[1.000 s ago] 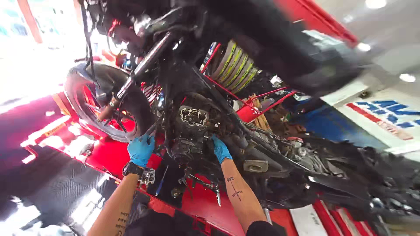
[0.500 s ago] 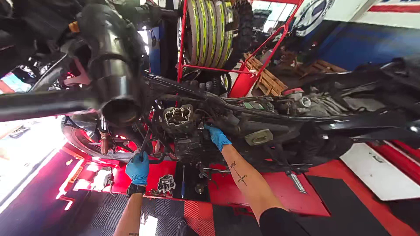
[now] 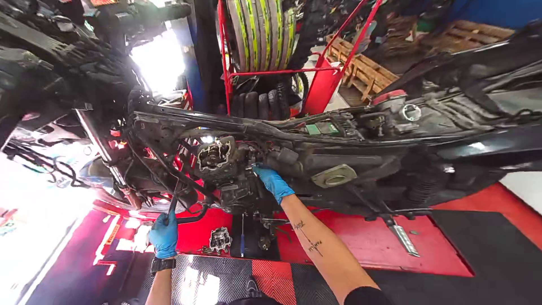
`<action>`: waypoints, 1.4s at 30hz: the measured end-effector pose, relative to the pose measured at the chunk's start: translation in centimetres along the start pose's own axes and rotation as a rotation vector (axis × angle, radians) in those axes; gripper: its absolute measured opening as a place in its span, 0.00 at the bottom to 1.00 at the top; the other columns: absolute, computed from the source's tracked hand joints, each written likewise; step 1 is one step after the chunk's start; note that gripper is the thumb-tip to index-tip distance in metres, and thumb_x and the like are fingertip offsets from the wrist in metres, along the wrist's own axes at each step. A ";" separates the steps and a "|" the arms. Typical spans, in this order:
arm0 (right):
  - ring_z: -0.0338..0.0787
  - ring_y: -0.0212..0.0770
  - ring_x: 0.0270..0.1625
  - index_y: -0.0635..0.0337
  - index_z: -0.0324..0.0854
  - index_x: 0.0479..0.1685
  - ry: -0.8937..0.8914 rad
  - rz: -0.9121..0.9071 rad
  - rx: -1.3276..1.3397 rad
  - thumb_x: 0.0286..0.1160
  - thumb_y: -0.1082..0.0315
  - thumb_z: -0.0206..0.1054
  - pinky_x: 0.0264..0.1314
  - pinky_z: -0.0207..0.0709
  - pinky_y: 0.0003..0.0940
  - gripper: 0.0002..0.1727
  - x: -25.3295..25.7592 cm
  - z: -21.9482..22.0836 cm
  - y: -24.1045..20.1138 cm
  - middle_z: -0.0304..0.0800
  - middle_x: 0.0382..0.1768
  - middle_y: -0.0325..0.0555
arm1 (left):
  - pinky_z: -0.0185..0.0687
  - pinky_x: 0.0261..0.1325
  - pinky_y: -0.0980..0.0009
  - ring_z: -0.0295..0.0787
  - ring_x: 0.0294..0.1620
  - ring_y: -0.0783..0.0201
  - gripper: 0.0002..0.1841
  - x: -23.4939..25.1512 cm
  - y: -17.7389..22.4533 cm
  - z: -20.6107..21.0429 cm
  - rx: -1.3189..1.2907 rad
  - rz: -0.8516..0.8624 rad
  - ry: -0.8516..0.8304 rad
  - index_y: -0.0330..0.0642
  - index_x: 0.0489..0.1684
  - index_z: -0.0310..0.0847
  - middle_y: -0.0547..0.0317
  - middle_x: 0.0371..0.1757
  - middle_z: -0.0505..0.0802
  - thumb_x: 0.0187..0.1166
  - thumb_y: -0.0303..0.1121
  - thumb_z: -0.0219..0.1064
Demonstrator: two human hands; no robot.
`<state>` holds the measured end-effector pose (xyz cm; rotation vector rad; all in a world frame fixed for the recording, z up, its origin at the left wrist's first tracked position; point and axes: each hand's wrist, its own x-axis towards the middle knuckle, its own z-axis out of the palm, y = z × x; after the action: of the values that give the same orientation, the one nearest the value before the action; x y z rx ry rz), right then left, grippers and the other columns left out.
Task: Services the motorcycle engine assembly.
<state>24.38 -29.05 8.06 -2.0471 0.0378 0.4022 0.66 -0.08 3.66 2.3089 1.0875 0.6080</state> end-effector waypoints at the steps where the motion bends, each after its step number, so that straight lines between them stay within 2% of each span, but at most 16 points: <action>1: 0.79 0.53 0.79 0.61 0.79 0.75 0.001 0.015 -0.001 0.87 0.45 0.61 0.82 0.68 0.57 0.31 0.0 0.1 -0.2 0.83 0.74 0.59 | 0.76 0.43 0.32 0.89 0.34 0.37 0.24 0.0 -0.1 0.1 -0.014 0.002 0.012 0.34 0.30 0.88 0.39 0.27 0.90 0.84 0.50 0.65; 7: 0.80 0.53 0.79 0.58 0.77 0.78 -0.020 0.005 -0.046 0.87 0.44 0.61 0.82 0.68 0.57 0.31 0.8 0.3 0.2 0.84 0.73 0.59 | 0.76 0.38 0.39 0.85 0.26 0.47 0.24 0.1 -0.7 0.6 -0.071 -0.014 0.019 0.36 0.26 0.85 0.46 0.22 0.87 0.83 0.49 0.66; 11: 0.84 0.58 0.73 0.65 0.82 0.70 0.157 0.036 -0.027 0.88 0.45 0.58 0.77 0.71 0.60 0.31 -0.5 0.6 0.2 0.87 0.66 0.64 | 0.76 0.40 0.38 0.85 0.28 0.46 0.24 0.2 -0.4 0.5 -0.059 -0.011 0.020 0.35 0.25 0.85 0.45 0.22 0.87 0.84 0.49 0.66; 14: 0.88 0.53 0.64 0.64 0.85 0.63 0.202 -0.063 0.017 0.86 0.50 0.62 0.71 0.76 0.56 0.25 -0.9 0.7 2.2 0.90 0.57 0.60 | 0.76 0.37 0.41 0.84 0.25 0.49 0.24 0.1 -0.5 0.6 -0.076 -0.003 0.041 0.36 0.23 0.84 0.49 0.20 0.86 0.83 0.48 0.67; 17: 0.89 0.49 0.60 0.64 0.85 0.60 0.124 -0.128 0.072 0.83 0.54 0.67 0.69 0.77 0.52 0.21 -1.1 0.4 3.9 0.91 0.55 0.57 | 0.75 0.37 0.42 0.83 0.25 0.50 0.23 -0.1 -0.7 0.6 -0.066 0.002 0.051 0.35 0.22 0.83 0.49 0.19 0.85 0.82 0.48 0.68; 20: 0.88 0.43 0.51 0.63 0.86 0.55 0.035 -0.117 0.138 0.80 0.57 0.70 0.61 0.79 0.47 0.18 -1.2 0.4 3.8 0.90 0.48 0.53 | 0.75 0.36 0.42 0.83 0.24 0.51 0.23 0.1 -0.8 0.7 -0.070 0.004 0.068 0.36 0.21 0.82 0.50 0.19 0.85 0.81 0.47 0.69; 24: 0.88 0.47 0.56 0.63 0.84 0.60 0.005 -0.053 0.096 0.82 0.54 0.68 0.66 0.79 0.50 0.22 -0.7 0.8 3.7 0.90 0.53 0.55 | 0.73 0.34 0.45 0.80 0.22 0.54 0.23 0.1 -0.7 0.8 -0.072 -0.003 0.073 0.38 0.19 0.80 0.53 0.17 0.82 0.81 0.47 0.69; 28: 0.86 0.40 0.47 0.63 0.83 0.58 -0.026 0.060 0.239 0.82 0.52 0.70 0.54 0.80 0.43 0.22 -0.8 0.3 2.9 0.88 0.49 0.51 | 0.73 0.35 0.45 0.80 0.23 0.54 0.24 0.1 -0.7 0.8 -0.077 -0.005 0.074 0.37 0.19 0.80 0.52 0.18 0.82 0.81 0.48 0.69; 31: 0.88 0.39 0.48 0.63 0.81 0.62 -0.071 -0.068 0.173 0.80 0.59 0.71 0.55 0.83 0.40 0.20 -0.5 -0.1 3.1 0.87 0.50 0.52 | 0.73 0.34 0.47 0.79 0.21 0.57 0.24 0.0 -0.6 0.8 -0.096 -0.008 0.075 0.37 0.19 0.80 0.55 0.17 0.82 0.81 0.48 0.69; 33: 0.89 0.42 0.55 0.63 0.77 0.73 -0.110 -0.152 0.108 0.77 0.65 0.72 0.62 0.83 0.39 0.25 -0.6 -0.4 3.4 0.87 0.59 0.56 | 0.72 0.33 0.50 0.77 0.20 0.60 0.23 -0.1 -0.5 0.7 -0.117 -0.004 0.080 0.38 0.18 0.79 0.57 0.16 0.80 0.80 0.47 0.70; 35: 0.89 0.42 0.54 0.61 0.75 0.75 -0.127 -0.146 0.064 0.75 0.65 0.74 0.62 0.83 0.40 0.28 -0.6 -0.6 3.1 0.87 0.60 0.56 | 0.73 0.32 0.52 0.77 0.19 0.62 0.23 -0.1 -0.6 0.8 -0.138 -0.002 0.081 0.38 0.19 0.79 0.58 0.16 0.80 0.80 0.47 0.70; 37: 0.88 0.41 0.47 0.62 0.78 0.68 -0.131 -0.032 0.072 0.80 0.57 0.71 0.54 0.83 0.41 0.24 -0.6 -0.7 2.6 0.87 0.53 0.53 | 0.73 0.32 0.53 0.77 0.19 0.63 0.22 -0.1 -0.6 0.8 -0.139 0.000 0.082 0.38 0.19 0.80 0.59 0.16 0.81 0.80 0.46 0.70; 39: 0.83 0.36 0.27 0.63 0.77 0.59 -0.133 0.065 0.128 0.83 0.50 0.69 0.29 0.82 0.34 0.24 -0.7 -0.5 2.4 0.83 0.38 0.47 | 0.72 0.32 0.54 0.76 0.19 0.63 0.23 0.0 -0.5 0.8 -0.125 0.015 0.089 0.38 0.18 0.79 0.60 0.15 0.80 0.80 0.46 0.70; 40: 0.82 0.36 0.26 0.63 0.77 0.58 -0.132 0.052 0.114 0.83 0.51 0.69 0.28 0.81 0.33 0.23 -0.6 -0.5 2.4 0.82 0.38 0.47 | 0.74 0.33 0.53 0.78 0.20 0.62 0.23 0.0 -0.5 0.8 -0.115 0.024 0.091 0.37 0.18 0.79 0.58 0.16 0.81 0.80 0.46 0.69; 41: 0.85 0.37 0.34 0.64 0.78 0.60 -0.129 -0.007 0.054 0.81 0.53 0.71 0.37 0.84 0.36 0.23 -0.6 -0.5 2.5 0.84 0.43 0.49 | 0.75 0.35 0.49 0.79 0.22 0.58 0.23 -0.1 -0.4 0.7 -0.114 0.032 0.085 0.34 0.20 0.81 0.53 0.18 0.83 0.81 0.45 0.70; 42: 0.87 0.42 0.49 0.64 0.78 0.65 -0.120 -0.081 0.001 0.79 0.55 0.72 0.55 0.82 0.42 0.25 -0.5 -0.6 2.7 0.86 0.53 0.54 | 0.75 0.36 0.48 0.80 0.23 0.57 0.23 -0.1 -0.4 0.7 -0.113 0.037 0.084 0.33 0.21 0.82 0.51 0.19 0.83 0.81 0.45 0.69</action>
<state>23.54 -30.94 6.13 -2.0121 -0.1175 0.4736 0.77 -0.12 2.87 2.2283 1.0230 0.7671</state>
